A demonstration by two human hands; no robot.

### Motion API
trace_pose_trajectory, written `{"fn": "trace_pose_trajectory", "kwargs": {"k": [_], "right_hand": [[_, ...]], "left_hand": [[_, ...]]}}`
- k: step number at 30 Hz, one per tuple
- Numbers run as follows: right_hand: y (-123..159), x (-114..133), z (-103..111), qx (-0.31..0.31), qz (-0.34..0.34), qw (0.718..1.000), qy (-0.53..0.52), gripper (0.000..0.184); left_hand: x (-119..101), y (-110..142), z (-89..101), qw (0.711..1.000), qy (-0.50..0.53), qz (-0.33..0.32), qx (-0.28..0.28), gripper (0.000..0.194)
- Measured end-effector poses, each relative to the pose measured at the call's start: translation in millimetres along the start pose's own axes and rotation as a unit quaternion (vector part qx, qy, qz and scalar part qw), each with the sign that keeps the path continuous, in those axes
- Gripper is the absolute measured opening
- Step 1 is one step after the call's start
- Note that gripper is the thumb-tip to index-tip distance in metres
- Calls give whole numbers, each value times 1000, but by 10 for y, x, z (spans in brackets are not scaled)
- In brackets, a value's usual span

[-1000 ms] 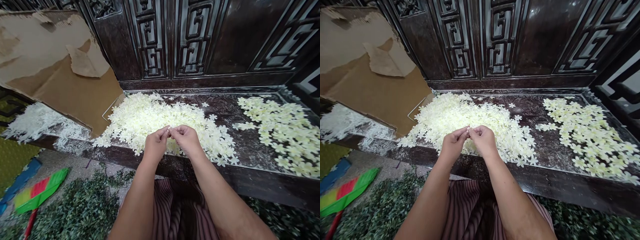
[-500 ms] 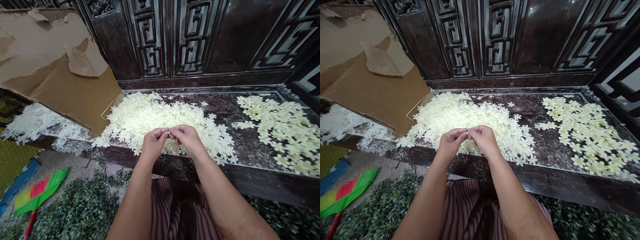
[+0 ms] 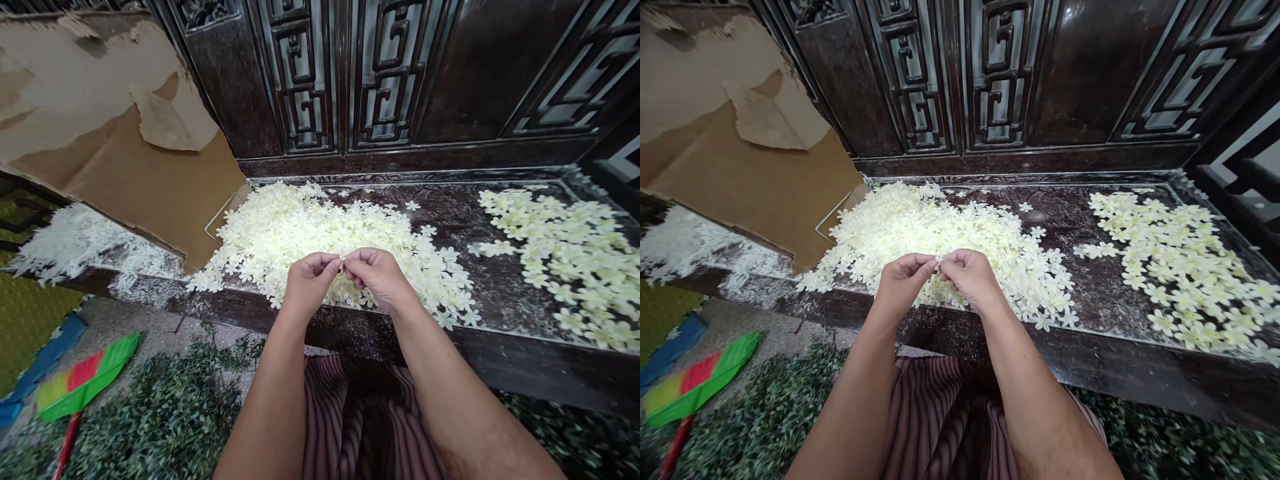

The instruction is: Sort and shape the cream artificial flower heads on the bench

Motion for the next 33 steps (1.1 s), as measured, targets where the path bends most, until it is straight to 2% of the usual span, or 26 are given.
{"fn": "trace_pose_trajectory", "kwargs": {"k": [4, 7, 11, 13, 15, 17, 21, 24, 27, 33], "right_hand": [[-10, 1, -20, 5, 21, 999, 26, 6], [-19, 26, -31, 4, 47, 998, 37, 7], [-22, 66, 36, -17, 53, 998, -13, 5], [-13, 96, 140, -59, 54, 995, -66, 8], [4, 89, 219, -97, 46, 987, -119, 13], [15, 40, 184, -90, 26, 986, -139, 20], [19, -51, -30, -19, 9, 997, -75, 26], [10, -55, -42, -31, 17, 998, -58, 28], [0, -64, -3, -44, 8, 997, -55, 25], [-20, -86, 16, -31, 6, 999, -40, 17]], "left_hand": [[-1, 5, -23, 1000, 14, 8, 9, 10], [10, -5, -5, 1000, 12, 9, -4, 9], [12, -21, 163, 997, -3, 10, -79, 8], [5, -17, 279, 992, -3, 7, -125, 10], [14, -17, 330, 990, 3, 6, -143, 12], [30, -28, 294, 992, -1, 1, -129, 13], [14, -33, 97, 996, -44, -42, -61, 11], [17, -29, 18, 996, -66, -57, -31, 11], [15, -30, -3, 995, -82, -62, -16, 14], [-4, -21, 8, 990, -123, -66, -25, 15]]}}
Point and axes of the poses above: each hand's wrist, its own y-axis away from the middle knuckle, its own z-axis out of the back of the hand, x = y × z, the point moved 10 cm from there along -y, towards the middle knuckle, and after that the axes turned 10 degrees about z, right-handed, at the moved point
